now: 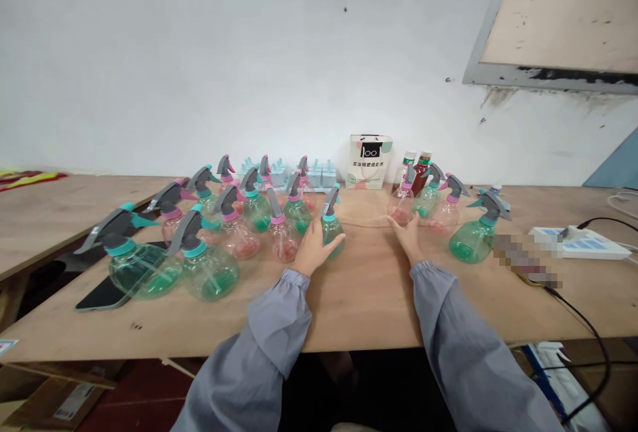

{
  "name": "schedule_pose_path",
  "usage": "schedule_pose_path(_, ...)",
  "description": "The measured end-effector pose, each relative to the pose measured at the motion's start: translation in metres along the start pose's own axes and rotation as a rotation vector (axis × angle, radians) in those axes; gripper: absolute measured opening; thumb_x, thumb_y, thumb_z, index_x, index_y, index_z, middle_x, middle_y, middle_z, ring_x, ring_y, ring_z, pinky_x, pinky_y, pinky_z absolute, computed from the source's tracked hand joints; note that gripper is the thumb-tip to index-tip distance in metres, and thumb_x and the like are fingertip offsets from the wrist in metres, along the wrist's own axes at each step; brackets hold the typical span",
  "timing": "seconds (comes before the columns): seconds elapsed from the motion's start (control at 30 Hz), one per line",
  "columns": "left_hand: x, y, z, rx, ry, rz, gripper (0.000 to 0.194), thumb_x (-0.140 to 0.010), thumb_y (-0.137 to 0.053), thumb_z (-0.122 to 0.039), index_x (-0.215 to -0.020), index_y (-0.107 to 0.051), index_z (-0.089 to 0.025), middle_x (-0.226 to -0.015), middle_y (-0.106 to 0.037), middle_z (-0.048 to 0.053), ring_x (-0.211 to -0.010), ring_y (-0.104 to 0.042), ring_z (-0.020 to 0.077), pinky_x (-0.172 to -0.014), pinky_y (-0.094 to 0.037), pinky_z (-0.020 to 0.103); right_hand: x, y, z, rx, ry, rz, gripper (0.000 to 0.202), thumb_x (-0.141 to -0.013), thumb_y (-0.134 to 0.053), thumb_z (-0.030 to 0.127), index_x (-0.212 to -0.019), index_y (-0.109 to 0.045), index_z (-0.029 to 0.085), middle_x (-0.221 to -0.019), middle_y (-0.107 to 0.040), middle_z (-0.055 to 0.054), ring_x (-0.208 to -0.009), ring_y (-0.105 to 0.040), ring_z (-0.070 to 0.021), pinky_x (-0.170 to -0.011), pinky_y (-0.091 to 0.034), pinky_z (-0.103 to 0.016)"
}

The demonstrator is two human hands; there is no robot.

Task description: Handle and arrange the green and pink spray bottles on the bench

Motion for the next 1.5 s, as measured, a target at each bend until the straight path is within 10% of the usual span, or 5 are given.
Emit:
schedule_pose_path(0.3,0.011,-0.023,-0.023,-0.022,-0.111,0.083,0.074,-0.088,-0.061,-0.046,-0.149,-0.031,-0.015,-0.137,-0.054,0.022,-0.132,-0.053,0.0334,-0.106,-0.046,0.048,0.083,-0.039,0.123,-0.256,0.197,0.310,0.084,-0.077,-0.070,0.063,-0.144,-0.036,0.024,-0.156,-0.038,-0.016,-0.147,-0.037,-0.0284,-0.122,-0.029,-0.049)
schedule_pose_path(0.5,0.025,-0.033,-0.050,-0.171,-0.241,0.133,0.086,-0.077,-0.064,-0.071,-0.142,-0.044,-0.017,-0.127,-0.062,0.020,-0.120,-0.060,0.0367,-0.101,-0.045,0.051,0.080,-0.062,0.168,-0.356,0.211,0.413,0.063,-0.079,-0.068,0.045,-0.136,-0.049,0.025,-0.135,-0.061,-0.011,-0.125,-0.059,-0.0258,-0.113,-0.042,-0.046)
schedule_pose_path(0.83,0.037,0.129,-0.011,-0.205,0.030,-0.954,0.070,-0.078,-0.074,-0.042,-0.135,-0.040,-0.021,-0.140,-0.045,0.017,-0.137,-0.044,0.0312,-0.115,-0.036,0.054,0.060,-0.049,0.148,-0.390,0.139,0.480,0.038,-0.069,-0.067,0.038,-0.106,-0.069,0.029,-0.106,-0.073,-0.004,-0.110,-0.065,-0.0266,-0.100,-0.051,-0.044)
schedule_pose_path(1.13,0.005,0.083,0.028,-0.005,0.130,-0.371,0.027,-0.082,-0.067,-0.045,-0.089,-0.058,-0.021,-0.085,-0.064,0.003,-0.083,-0.062,0.0199,-0.081,-0.051,0.036,0.070,-0.041,0.179,-0.738,-0.033,0.674,0.046,-0.059,-0.061,0.035,-0.103,-0.070,0.026,-0.099,-0.077,-0.006,-0.104,-0.071,-0.0318,-0.089,-0.057,-0.047)
schedule_pose_path(1.5,0.006,0.051,0.000,-0.048,-0.007,-0.280,0.019,-0.086,-0.063,-0.038,-0.082,-0.053,-0.023,-0.083,-0.057,0.003,-0.087,-0.060,0.0225,-0.083,-0.049,0.037,0.079,-0.050,0.184,-0.663,0.002,0.635,0.019,-0.056,-0.054,0.039,-0.068,-0.060,0.026,-0.069,-0.064,-0.004,-0.075,-0.063,-0.0260,-0.084,-0.051,-0.044)
Point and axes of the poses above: each hand's wrist, its own x-axis away from the middle knuckle, its own y-axis out of the back of the hand, z = x × y, the point moved 8 cm from there along -x, towards the middle knuckle
